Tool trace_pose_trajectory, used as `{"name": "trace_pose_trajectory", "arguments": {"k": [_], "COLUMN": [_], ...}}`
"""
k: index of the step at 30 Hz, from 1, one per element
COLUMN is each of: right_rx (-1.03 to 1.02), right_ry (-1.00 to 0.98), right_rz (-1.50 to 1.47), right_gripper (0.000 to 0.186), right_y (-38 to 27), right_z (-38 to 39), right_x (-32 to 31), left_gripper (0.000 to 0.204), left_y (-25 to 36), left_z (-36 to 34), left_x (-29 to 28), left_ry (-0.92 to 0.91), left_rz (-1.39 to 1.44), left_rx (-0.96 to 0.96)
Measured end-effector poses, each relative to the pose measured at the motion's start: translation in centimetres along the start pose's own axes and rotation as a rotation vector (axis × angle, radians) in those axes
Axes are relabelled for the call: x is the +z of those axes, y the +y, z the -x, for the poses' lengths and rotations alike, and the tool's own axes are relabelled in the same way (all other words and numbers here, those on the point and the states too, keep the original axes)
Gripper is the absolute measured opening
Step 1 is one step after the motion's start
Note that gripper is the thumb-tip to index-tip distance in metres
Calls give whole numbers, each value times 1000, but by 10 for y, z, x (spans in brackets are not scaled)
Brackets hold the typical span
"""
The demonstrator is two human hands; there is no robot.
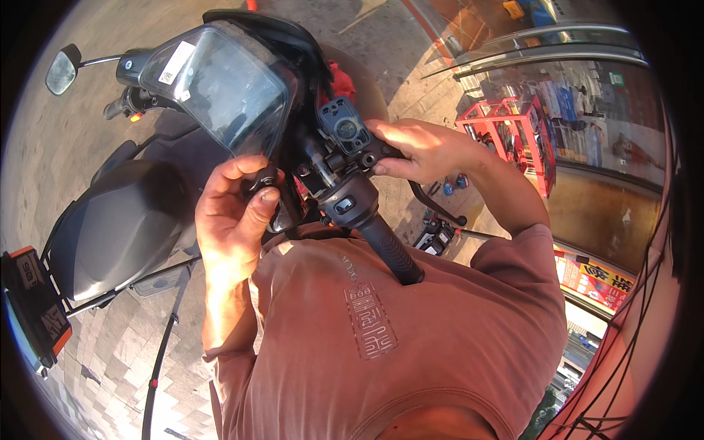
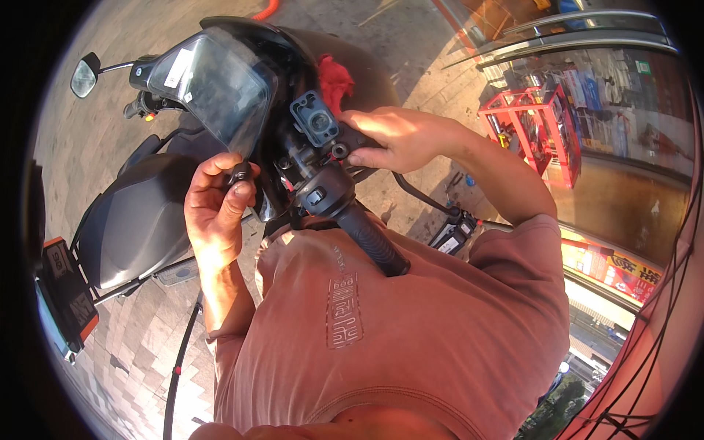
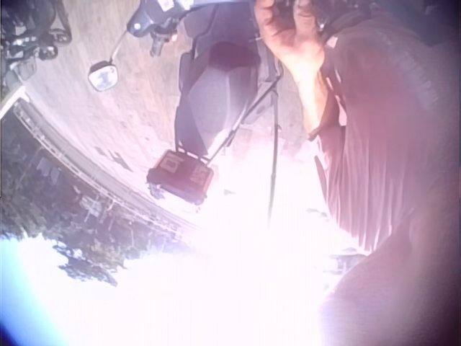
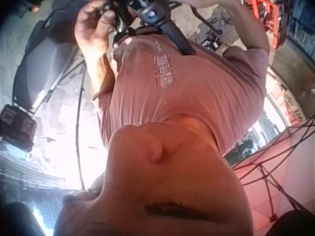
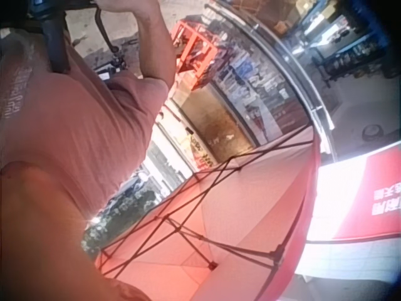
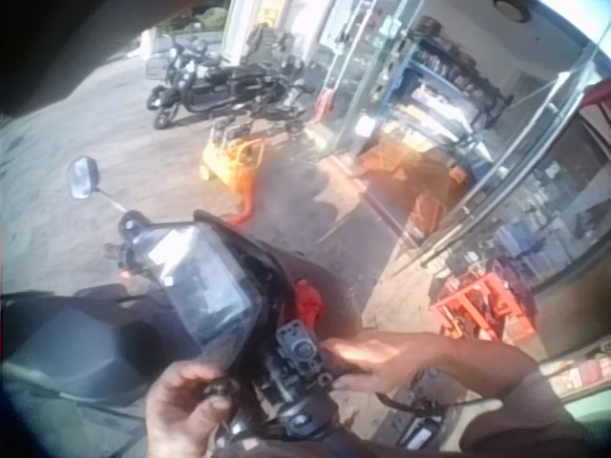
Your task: The person uses a screwdriver to loosen and remove a screw from the motorcycle's left handlebar assembly. They then detach the brake lever and a small black component, wipe their hands with a red cloth, and reattach the components to the handlebar, securing them with the screw.
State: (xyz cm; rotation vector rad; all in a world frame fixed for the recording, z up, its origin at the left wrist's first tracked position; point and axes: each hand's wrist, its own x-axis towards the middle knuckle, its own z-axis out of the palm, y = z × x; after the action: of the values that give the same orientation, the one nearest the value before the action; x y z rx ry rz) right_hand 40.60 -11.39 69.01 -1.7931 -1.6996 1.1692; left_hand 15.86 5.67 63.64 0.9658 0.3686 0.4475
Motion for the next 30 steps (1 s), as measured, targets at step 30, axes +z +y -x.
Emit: {"name": "trace_pose_trajectory", "arguments": {"k": [30], "right_rx": [-51], "right_ry": [-25], "right_rz": [-1], "right_gripper": [36], "right_y": [4], "right_z": [-4], "right_x": [-4], "left_gripper": [29], "left_y": [1], "left_z": [-6], "left_x": [27], "left_ry": [-99], "left_rz": [-1007], "left_rx": [492]}}
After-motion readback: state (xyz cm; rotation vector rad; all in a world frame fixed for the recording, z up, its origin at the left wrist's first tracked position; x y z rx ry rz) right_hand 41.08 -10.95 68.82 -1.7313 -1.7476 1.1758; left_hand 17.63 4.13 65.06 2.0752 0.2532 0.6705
